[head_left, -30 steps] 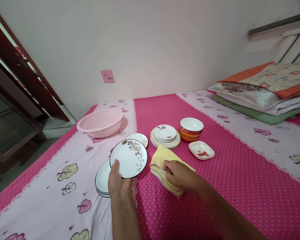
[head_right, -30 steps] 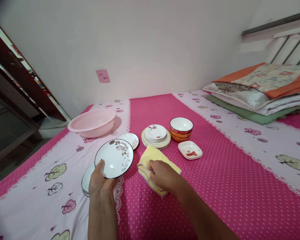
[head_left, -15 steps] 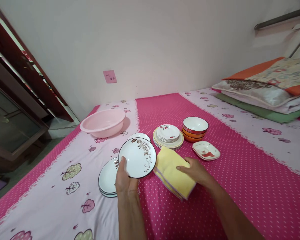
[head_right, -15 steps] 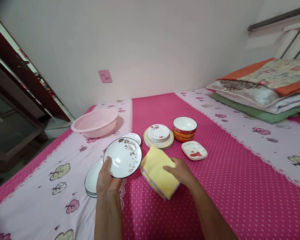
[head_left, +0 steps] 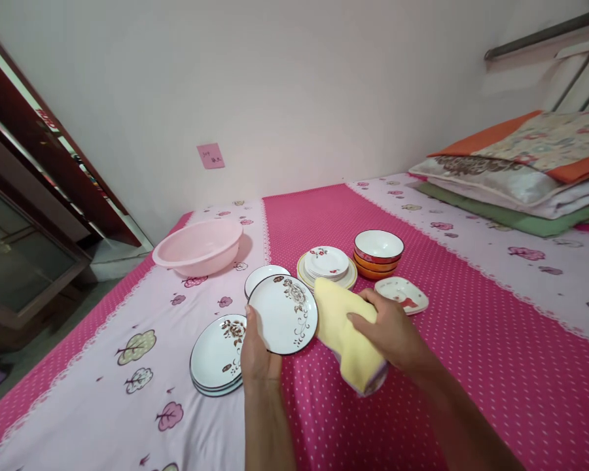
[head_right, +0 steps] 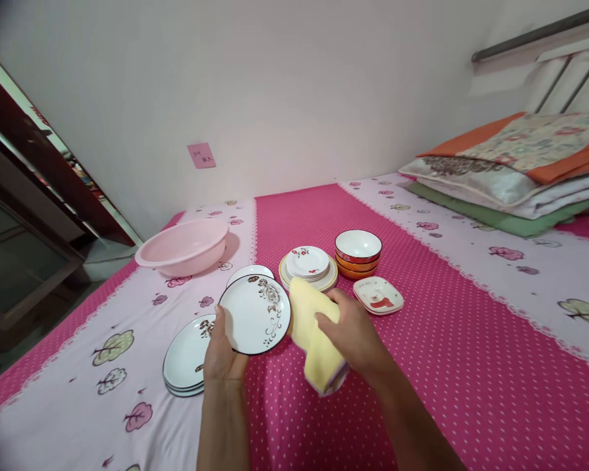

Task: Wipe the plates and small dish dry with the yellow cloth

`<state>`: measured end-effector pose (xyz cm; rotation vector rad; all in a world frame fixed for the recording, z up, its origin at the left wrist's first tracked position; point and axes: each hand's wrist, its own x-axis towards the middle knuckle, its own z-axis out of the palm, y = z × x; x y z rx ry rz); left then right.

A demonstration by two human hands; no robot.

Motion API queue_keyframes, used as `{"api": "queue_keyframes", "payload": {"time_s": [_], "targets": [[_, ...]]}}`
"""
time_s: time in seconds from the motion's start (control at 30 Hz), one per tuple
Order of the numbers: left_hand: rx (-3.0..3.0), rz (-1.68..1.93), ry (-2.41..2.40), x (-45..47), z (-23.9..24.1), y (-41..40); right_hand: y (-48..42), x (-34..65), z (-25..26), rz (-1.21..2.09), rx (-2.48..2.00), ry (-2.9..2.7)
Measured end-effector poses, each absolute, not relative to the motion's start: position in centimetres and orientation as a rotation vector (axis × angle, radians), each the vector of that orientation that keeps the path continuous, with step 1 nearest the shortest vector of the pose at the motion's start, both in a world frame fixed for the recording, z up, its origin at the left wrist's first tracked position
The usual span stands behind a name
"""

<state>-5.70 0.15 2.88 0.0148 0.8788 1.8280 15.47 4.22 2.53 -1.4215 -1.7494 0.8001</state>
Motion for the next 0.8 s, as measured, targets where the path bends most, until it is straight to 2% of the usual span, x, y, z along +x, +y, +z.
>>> {"api": "queue_keyframes", "payload": {"time_s": [0.2,0.33,0.6,0.8], "targets": [[0.101,1.675,0.687,-3.4,2.3,0.8,2.2,11.3,3.2,1.075,-1.147,-1.583],[0.088,1.532,0.738,-2.6,2.3,0.8,1.3,9.8,2.9,1.197,-0.991,-1.658],[0.033,1.488,0.655,-3.0,2.7,0.8,0.8,9.2,1.1,0.711,-0.750,-2.205],[0.002,1.546,0.667,-2.6,2.8,0.9,1.1,8.8,0.8,0.459,-0.807,-2.268]]}}
